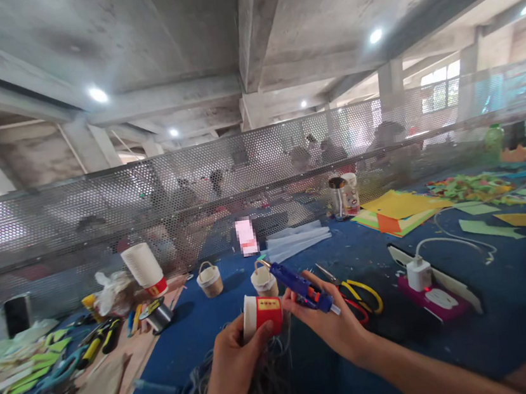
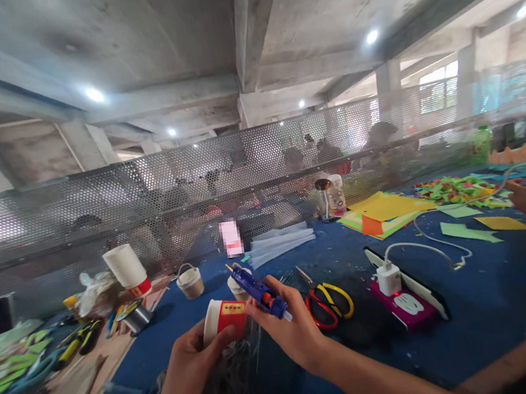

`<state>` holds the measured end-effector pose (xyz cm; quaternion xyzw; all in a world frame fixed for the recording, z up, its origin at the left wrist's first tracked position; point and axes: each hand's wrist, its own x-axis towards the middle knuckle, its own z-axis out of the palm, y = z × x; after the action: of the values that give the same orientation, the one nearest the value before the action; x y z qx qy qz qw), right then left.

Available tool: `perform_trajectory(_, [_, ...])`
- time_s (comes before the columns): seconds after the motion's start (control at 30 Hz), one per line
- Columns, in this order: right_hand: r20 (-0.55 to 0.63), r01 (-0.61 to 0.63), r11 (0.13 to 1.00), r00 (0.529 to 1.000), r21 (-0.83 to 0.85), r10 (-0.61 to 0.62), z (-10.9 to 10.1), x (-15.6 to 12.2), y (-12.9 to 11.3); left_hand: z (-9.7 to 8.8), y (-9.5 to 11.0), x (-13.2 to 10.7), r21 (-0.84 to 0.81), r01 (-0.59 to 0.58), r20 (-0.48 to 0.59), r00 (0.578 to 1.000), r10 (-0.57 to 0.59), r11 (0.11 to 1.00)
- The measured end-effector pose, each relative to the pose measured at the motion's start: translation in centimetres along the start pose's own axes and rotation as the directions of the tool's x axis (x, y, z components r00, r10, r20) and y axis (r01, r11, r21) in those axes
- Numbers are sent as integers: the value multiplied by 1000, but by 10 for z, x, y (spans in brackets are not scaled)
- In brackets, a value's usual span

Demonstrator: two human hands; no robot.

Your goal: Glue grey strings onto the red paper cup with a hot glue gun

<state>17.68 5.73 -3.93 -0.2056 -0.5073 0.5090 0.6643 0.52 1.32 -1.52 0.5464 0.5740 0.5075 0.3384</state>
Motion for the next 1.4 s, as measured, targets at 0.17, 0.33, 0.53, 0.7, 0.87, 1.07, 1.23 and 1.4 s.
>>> perform_trajectory(0.17, [20, 18, 998, 1000, -55, -17, -3, 0, 5, 1, 2, -2, -32, 38, 34, 999, -37, 999])
perform_trajectory(0.33, [41, 38, 994, 999, -101, -34, -7, -1, 5, 1, 0, -2, -59, 37, 62, 998, -33, 998])
perform_trajectory(0.53, [61, 32, 993, 998, -118, -25, -9, 2, 3, 1, 2, -3, -75, 62, 59, 997, -57, 995])
perform_trajectory(0.7, [85, 42, 991, 996, -126, -31, -13, 3, 2, 1, 5, -6, -82, 69, 76, 995, -63, 994])
perform_trajectory(0.87, [83, 40, 988, 996, -148, -28, -16, 3, 4, 1, 8, -7, -87, 67, 79, 995, -60, 994])
perform_trajectory(1.07, [82, 38, 985, 996, -166, -24, -17, 4, 4, 0, 5, -4, -80, 70, 93, 994, -63, 994])
perform_trajectory(1.23, [88, 19, 991, 996, -133, -7, -17, 5, 3, 0, 0, -4, -97, 71, 79, 995, -63, 993])
perform_trajectory(1.4, [31, 13, 998, 999, -58, -11, -13, 3, 4, -1, -2, -4, -134, 60, 88, 995, -49, 989])
